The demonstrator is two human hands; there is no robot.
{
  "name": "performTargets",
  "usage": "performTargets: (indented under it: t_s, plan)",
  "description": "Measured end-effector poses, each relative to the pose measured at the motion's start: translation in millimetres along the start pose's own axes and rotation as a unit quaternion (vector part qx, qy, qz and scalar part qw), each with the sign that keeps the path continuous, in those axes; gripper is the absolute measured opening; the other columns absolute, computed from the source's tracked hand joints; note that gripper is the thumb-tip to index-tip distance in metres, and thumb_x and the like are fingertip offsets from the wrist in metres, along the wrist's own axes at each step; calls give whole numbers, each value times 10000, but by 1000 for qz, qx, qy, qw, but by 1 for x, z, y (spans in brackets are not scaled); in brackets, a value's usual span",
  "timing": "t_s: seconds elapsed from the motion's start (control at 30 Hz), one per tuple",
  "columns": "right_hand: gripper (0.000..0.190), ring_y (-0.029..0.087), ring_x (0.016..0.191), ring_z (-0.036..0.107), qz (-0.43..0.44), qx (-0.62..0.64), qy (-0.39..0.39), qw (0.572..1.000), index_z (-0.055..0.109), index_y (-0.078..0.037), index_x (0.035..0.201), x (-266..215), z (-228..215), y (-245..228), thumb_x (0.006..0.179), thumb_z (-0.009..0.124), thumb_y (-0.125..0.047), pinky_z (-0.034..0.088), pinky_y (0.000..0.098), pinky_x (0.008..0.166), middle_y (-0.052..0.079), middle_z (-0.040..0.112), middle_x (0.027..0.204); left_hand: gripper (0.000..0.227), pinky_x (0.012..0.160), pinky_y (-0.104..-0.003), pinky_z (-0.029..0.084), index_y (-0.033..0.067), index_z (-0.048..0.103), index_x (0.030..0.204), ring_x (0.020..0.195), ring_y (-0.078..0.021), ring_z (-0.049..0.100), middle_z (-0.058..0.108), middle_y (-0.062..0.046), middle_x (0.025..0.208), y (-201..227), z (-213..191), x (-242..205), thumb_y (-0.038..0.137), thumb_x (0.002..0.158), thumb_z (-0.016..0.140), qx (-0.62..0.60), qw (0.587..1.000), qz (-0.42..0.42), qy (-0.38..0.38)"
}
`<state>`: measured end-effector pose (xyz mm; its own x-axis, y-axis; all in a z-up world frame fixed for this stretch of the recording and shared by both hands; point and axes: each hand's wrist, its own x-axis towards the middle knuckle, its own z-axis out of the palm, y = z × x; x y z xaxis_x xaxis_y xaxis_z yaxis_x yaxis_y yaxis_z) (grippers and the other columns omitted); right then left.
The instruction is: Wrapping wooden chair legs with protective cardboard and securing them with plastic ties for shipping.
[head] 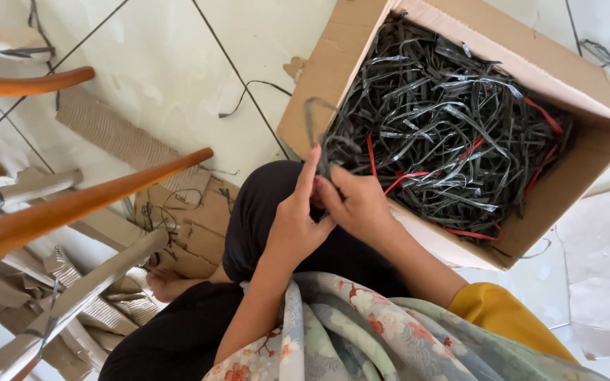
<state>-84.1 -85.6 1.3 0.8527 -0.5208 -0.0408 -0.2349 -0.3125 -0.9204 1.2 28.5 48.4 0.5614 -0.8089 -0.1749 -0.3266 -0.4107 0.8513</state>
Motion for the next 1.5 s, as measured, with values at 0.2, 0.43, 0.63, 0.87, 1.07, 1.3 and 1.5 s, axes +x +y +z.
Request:
performTargets:
  t_s: [0.2, 0.43, 0.63, 0.87, 1.07, 1.3, 1.5]
  plan:
    - [321, 335, 490, 603, -219, -59, -13, 974, 525, -104, 735, -31, 15, -52, 1005, 643, -232, 479, 387, 432, 93, 530, 544, 628, 925, -381, 603, 57, 571, 1444, 1015, -274, 734, 741, -96, 1167, -8, -29, -62, 84, 850, 771, 48, 991, 99, 76]
    - [351, 274, 475, 576, -374, -74, -36, 924, 513, -113, 725, -73, 52, -129, 1040, 574, -256, 487, 340, 435, 49, 489, 560, 566, 911, -365, 613, 99, 646, 1339, 940, -251, 748, 751, -48, 1102, -14, -63, -165, 96, 796, 803, 85, 975, 91, 187]
    - [387, 245, 461, 570, -529, -15, -114, 841, 496, -124, 687, -134, 108, -199, 1041, 543, -274, 475, 327, 445, 28, 486, 565, 547, 877, -419, 610, 140, 642, 1288, 900, -309, 766, 782, -83, 1001, -8, -97, -277, 82, 754, 748, 32, 965, 56, 253]
    - [390, 243, 472, 552, -614, 60, -253, 746, 496, -126, 673, -205, 143, -245, 1035, 537, -267, 456, 350, 424, 21, 472, 583, 321, 768, -335, 634, 135, 766, 1111, 786, -254, 759, 787, -42, 914, 7, -90, -392, 18, 816, 718, 96, 886, 75, 447]
    - [425, 305, 436, 531, -626, 36, -294, 721, 451, -121, 622, -213, 136, -275, 1009, 593, -228, 431, 401, 405, 71, 441, 513, 387, 788, -375, 620, 192, 771, 1134, 841, -275, 763, 796, -55, 936, 29, -107, -449, -2, 800, 745, 164, 867, 8, 471]
    - [467, 349, 518, 544, -597, -69, -247, 760, 418, -86, 683, -193, 110, -311, 1083, 621, -217, 411, 407, 451, 85, 444, 561, 403, 872, -448, 613, 116, 601, 1336, 983, -340, 753, 785, -122, 1068, 77, -133, -463, 77, 952, 719, 109, 891, 41, 438]
    - [520, 325, 541, 583, -564, -122, -143, 804, 395, -120, 694, -158, 103, -327, 1147, 624, -235, 413, 367, 486, 58, 308, 489, 541, 782, -297, 604, 215, 485, 1454, 715, -146, 746, 782, 48, 845, 79, -162, -457, 200, 972, 730, 57, 894, 59, 440]
